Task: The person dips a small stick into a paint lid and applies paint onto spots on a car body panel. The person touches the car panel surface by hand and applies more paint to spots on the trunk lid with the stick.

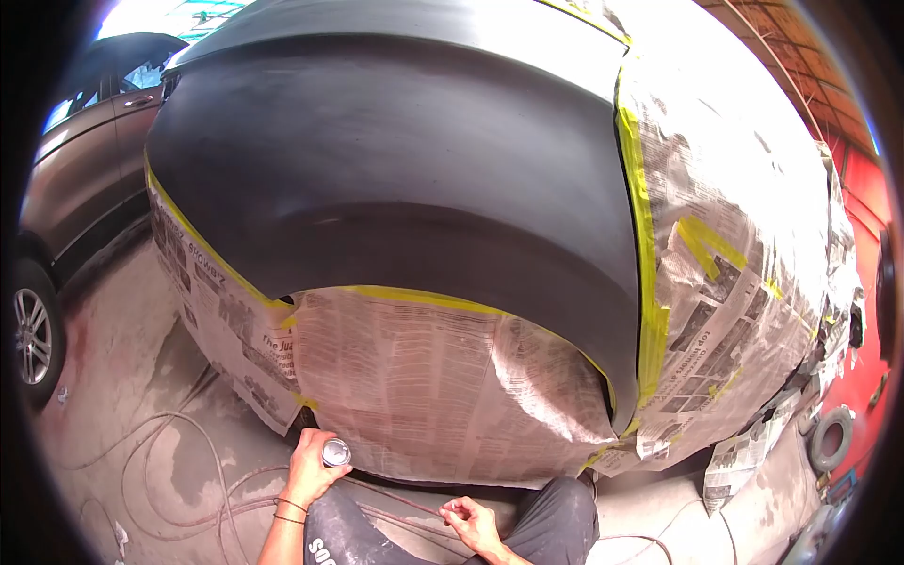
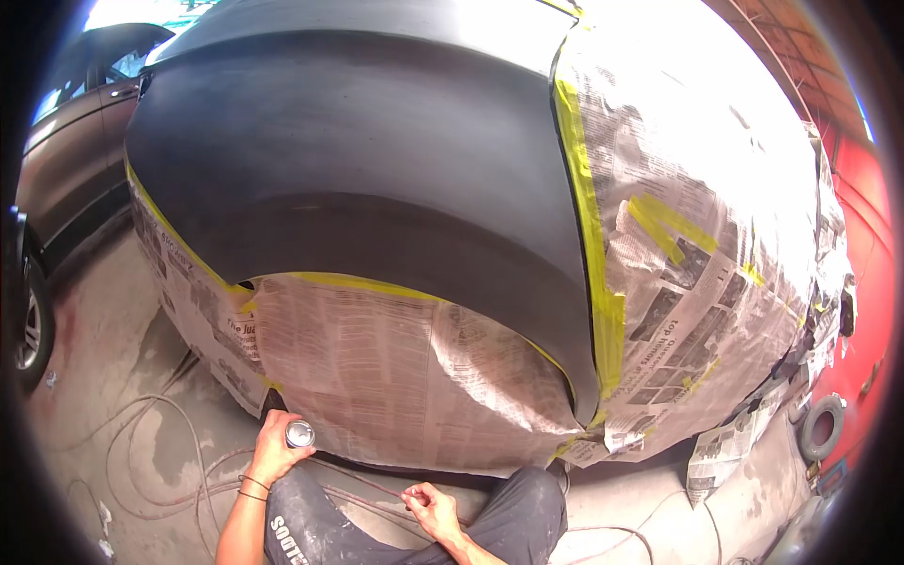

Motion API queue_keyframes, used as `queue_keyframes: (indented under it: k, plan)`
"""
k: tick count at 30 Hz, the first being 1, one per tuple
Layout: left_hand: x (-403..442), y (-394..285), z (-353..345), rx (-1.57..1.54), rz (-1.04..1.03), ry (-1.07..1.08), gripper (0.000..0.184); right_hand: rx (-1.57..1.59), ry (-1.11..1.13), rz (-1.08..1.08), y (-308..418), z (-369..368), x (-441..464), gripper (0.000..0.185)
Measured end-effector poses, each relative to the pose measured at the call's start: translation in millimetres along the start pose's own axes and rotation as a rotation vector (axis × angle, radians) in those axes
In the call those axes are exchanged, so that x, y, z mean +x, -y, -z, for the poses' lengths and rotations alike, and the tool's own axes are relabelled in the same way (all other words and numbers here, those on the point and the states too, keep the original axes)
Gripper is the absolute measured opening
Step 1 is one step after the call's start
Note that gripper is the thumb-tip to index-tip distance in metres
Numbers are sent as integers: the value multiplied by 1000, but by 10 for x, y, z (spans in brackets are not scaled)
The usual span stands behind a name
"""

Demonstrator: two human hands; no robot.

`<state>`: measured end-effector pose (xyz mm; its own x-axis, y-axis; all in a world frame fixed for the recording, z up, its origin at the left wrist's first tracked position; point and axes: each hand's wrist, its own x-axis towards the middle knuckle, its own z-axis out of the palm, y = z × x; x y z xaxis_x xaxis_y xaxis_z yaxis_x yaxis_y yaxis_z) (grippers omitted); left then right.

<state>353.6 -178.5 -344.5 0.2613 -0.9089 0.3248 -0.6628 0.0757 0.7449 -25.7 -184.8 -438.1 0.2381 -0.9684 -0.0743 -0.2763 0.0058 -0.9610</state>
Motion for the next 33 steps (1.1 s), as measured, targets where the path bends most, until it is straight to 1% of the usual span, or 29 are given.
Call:
queue_keyframes:
  k: [3, 9, 12, 16, 21, 24, 27, 28, 30, 33]
  plan:
    - [-7, -10, 19, 4, -13, -13, 71, -79, -15, -17, 201, 15, -40, 24]
    - [12, 55, -4, 9, -36, -44, 72, -66, -48, -6, 150, 24, -14, 25]
    - [24, 68, -3, 28, -49, -52, 72, 5, -60, 12, 336, 75, -58, 20]
    - [14, 85, -20, 43, -51, -50, 72, 64, -33, 291, 974, 360, -66, 15]
    - [30, 39, -48, 80, -82, -52, 74, 153, -118, 330, 1382, 696, 31, 13]
    - [14, -69, -13, 98, -92, -37, 74, 84, -168, 340, 1293, 834, 3, 12]
    - [-21, -156, 26, 108, -72, -27, 73, -21, -221, 252, 839, 879, -46, 12]
    - [-38, -145, 10, 122, -94, -26, 73, -25, -231, 236, 777, 850, -103, 13]
    - [-86, -224, -2, 110, -109, 20, 73, -35, -203, 170, 476, 817, -159, 15]
    - [-197, -403, -102, 82, -125, 72, 77, -43, -172, 150, 463, 740, -166, 18]
